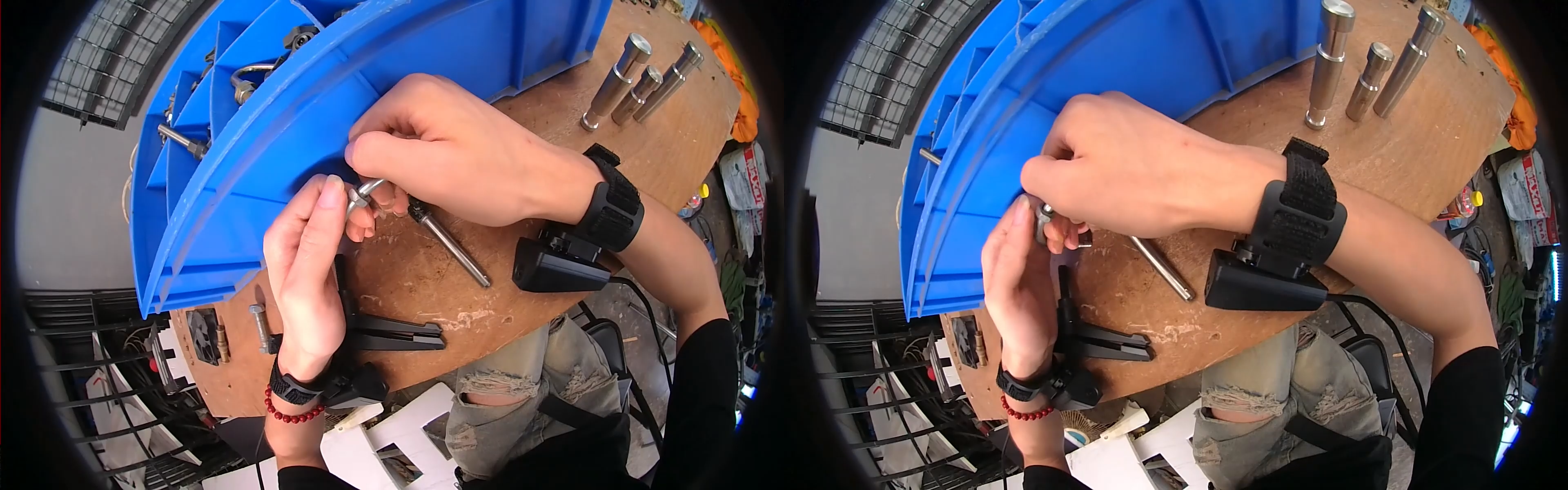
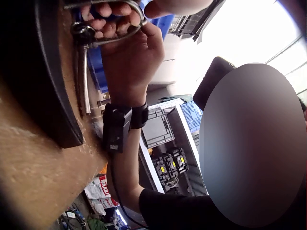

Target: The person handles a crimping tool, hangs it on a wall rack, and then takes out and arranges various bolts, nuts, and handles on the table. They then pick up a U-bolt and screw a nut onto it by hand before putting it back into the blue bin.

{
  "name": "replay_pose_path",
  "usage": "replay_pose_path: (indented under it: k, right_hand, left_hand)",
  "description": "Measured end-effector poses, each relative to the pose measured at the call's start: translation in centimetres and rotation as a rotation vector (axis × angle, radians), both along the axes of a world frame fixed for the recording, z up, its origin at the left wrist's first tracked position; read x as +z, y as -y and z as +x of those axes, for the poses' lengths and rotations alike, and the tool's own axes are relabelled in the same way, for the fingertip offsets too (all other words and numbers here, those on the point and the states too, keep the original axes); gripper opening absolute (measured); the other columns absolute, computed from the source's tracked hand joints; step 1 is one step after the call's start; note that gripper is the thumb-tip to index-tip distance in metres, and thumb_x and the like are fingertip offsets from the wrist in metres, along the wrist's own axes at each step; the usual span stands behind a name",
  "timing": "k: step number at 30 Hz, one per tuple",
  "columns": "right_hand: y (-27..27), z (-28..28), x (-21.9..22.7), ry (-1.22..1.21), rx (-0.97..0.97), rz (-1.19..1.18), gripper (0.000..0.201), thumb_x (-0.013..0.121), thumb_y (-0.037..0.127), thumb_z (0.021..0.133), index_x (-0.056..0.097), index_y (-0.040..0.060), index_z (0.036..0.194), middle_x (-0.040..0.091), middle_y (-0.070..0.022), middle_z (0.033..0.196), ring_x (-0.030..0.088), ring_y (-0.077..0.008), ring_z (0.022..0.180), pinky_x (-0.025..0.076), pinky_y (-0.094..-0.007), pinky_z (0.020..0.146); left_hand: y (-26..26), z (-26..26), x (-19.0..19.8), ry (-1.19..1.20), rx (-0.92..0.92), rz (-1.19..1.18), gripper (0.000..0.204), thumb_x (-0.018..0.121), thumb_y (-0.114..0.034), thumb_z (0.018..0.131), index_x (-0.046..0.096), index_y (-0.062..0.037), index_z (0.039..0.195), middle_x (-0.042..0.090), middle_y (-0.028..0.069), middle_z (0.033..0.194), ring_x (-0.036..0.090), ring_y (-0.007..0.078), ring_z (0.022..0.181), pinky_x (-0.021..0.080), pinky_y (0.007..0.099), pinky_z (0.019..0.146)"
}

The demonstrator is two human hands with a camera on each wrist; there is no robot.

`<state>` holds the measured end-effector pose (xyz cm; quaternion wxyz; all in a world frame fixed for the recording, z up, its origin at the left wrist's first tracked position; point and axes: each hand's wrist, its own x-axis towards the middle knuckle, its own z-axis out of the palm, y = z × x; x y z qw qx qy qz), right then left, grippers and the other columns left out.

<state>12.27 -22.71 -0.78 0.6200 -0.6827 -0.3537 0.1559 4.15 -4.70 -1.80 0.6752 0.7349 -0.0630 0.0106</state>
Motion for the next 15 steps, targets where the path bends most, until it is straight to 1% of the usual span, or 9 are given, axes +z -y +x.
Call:
replay_pose_path:
  k: [5,8,14,15]
  right_hand:
    - [0.00,0.09,-0.05,0.025,-0.004,0.014,0.040,0.048,0.021,0.088,0.071,-0.0083,0.074,0.072,-0.0152,0.072,0.070,-0.0212,0.067,0.056,-0.0336,0.068]
    - [-0.11,0.01,-0.52,-0.030,0.003,0.061,0.033,0.050,0.016,0.091,0.061,-0.0077,0.070,0.060,-0.0075,0.063,0.055,-0.0120,0.061,0.045,-0.0294,0.060]
    - [-0.19,0.15,-0.74,-0.011,0.002,0.047,0.031,0.049,0.013,0.089,0.057,-0.0071,0.068,0.059,-0.0070,0.063,0.053,-0.0121,0.061,0.045,-0.0295,0.061]
    - [-0.19,0.19,-0.69,0.004,-0.006,0.027,0.033,0.049,0.016,0.089,0.061,-0.0074,0.069,0.063,-0.0099,0.065,0.058,-0.0158,0.061,0.049,-0.0310,0.062]
  left_hand:
    - [-0.10,0.05,-0.03,0.013,-0.017,0.018,0.033,0.051,-0.028,0.105,0.064,-0.0002,0.095,0.065,0.0030,0.087,0.055,0.0094,0.080,0.042,0.0243,0.076]
    - [0.36,0.05,-0.08,0.016,0.006,-0.005,0.033,0.052,-0.028,0.105,0.066,0.0003,0.096,0.068,0.0050,0.089,0.058,0.0101,0.080,0.044,0.0245,0.075]
    - [0.69,0.16,0.13,0.020,0.032,0.030,0.033,0.052,-0.027,0.106,0.068,0.0012,0.096,0.070,0.0071,0.092,0.060,0.0114,0.079,0.046,0.0244,0.075]
    - [0.68,0.17,0.13,0.015,0.039,0.030,0.033,0.052,-0.026,0.106,0.068,0.0013,0.096,0.070,0.0071,0.092,0.060,0.0115,0.079,0.046,0.0244,0.075]
